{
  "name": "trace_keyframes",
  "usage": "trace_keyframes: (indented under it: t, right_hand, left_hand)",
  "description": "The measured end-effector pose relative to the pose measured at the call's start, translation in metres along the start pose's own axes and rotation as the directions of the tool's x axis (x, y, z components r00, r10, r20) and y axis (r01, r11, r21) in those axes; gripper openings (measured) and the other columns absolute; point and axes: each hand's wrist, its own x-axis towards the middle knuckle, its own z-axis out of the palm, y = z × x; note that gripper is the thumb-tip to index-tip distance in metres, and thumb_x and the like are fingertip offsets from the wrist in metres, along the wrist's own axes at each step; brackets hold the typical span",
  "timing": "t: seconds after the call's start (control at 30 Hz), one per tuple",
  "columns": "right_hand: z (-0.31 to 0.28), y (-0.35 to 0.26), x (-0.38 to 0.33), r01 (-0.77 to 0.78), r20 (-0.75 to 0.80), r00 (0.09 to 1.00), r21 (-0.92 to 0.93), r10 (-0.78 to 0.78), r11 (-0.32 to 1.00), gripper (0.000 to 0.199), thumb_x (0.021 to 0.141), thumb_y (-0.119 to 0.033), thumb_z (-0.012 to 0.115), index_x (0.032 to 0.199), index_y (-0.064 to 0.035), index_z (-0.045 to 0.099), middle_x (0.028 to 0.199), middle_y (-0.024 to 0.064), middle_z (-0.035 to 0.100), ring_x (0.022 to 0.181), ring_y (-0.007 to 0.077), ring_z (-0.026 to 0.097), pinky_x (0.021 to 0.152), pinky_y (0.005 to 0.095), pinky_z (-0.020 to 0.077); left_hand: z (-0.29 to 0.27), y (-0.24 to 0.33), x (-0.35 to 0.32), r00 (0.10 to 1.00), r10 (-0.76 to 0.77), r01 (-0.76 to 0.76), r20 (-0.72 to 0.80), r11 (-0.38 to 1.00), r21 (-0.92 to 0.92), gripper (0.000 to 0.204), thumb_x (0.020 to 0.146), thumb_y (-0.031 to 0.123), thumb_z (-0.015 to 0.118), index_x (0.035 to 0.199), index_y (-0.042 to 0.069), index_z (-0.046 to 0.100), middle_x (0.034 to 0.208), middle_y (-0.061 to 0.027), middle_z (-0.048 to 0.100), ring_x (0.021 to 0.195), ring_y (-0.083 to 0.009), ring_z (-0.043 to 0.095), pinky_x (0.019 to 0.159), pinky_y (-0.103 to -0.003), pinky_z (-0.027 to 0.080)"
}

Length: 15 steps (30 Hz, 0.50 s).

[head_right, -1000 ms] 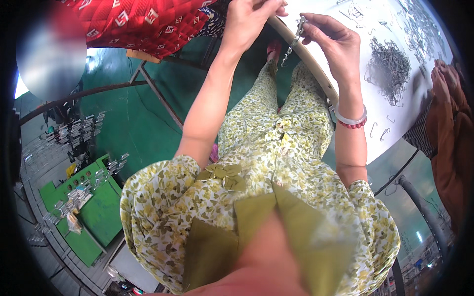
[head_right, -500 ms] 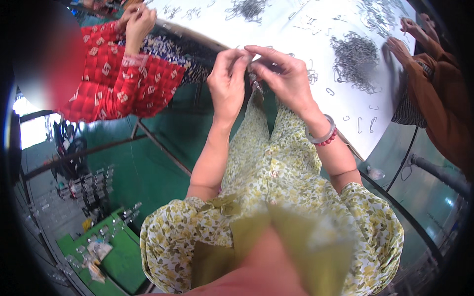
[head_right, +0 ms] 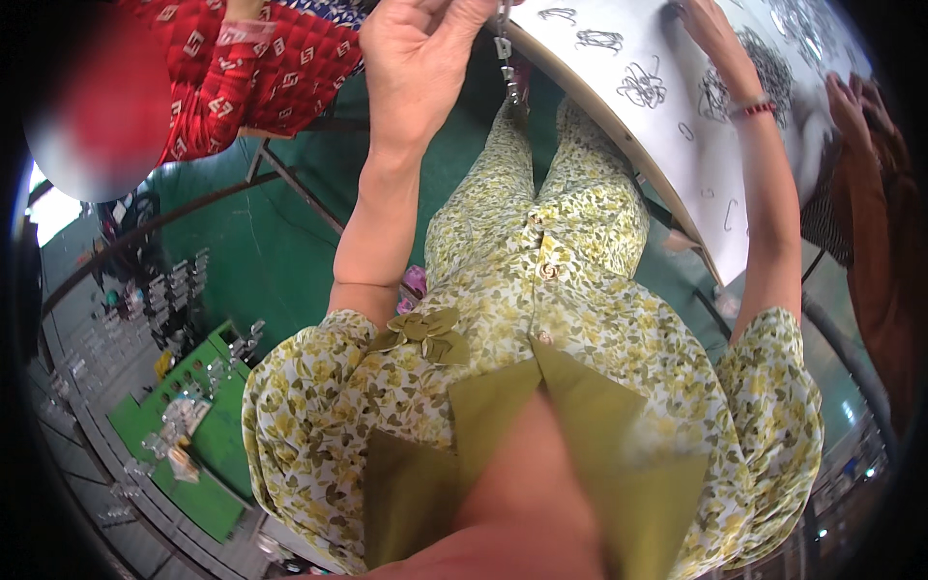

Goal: The person sits at a table and repeatedly picks up small metal clips, links them together by hand, and places the finished chains onto a nearby metal rack. Other workers are also assembling similar clips at the same table.

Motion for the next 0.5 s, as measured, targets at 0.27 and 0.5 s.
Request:
trace_keyframes:
  t: [0.27, 0.5]
  right_hand:
    - [-0.032, -0.044, 0.012, -0.077, -0.020, 0.990, 0.742, 0.137, 0.666, 0.015, 0.086, -0.006, 0.060, 0.096, 0.0030, 0.066, 0.078, 0.0109, 0.067, 0.070, 0.0197, 0.064, 0.066, 0.0309, 0.0542]
    - [-0.099, -0.167, -0.011, -0.115, 0.112, 0.993, 0.974, 0.026, 0.196, 0.030, 0.083, -0.001, 0.065, 0.111, 0.0075, 0.062, 0.081, 0.0085, 0.065, 0.074, 0.0164, 0.065, 0.069, 0.0280, 0.0549]
  left_hand:
    - [-0.014, 0.007, 0.021, 0.988, 0.142, -0.146, 0.060, 0.986, 0.076, 0.012, 0.093, 0.007, 0.060, 0.100, -0.002, 0.057, 0.087, -0.0035, 0.064, 0.080, -0.0064, 0.058, 0.073, -0.020, 0.047]
    - [-0.008, -0.049, 0.032, 0.983, 0.185, -0.183, 0.007, 0.980, -0.080, 0.010, 0.088, 0.005, 0.061, 0.092, -0.004, 0.060, 0.081, -0.0084, 0.070, 0.077, -0.0120, 0.067, 0.070, -0.026, 0.052]
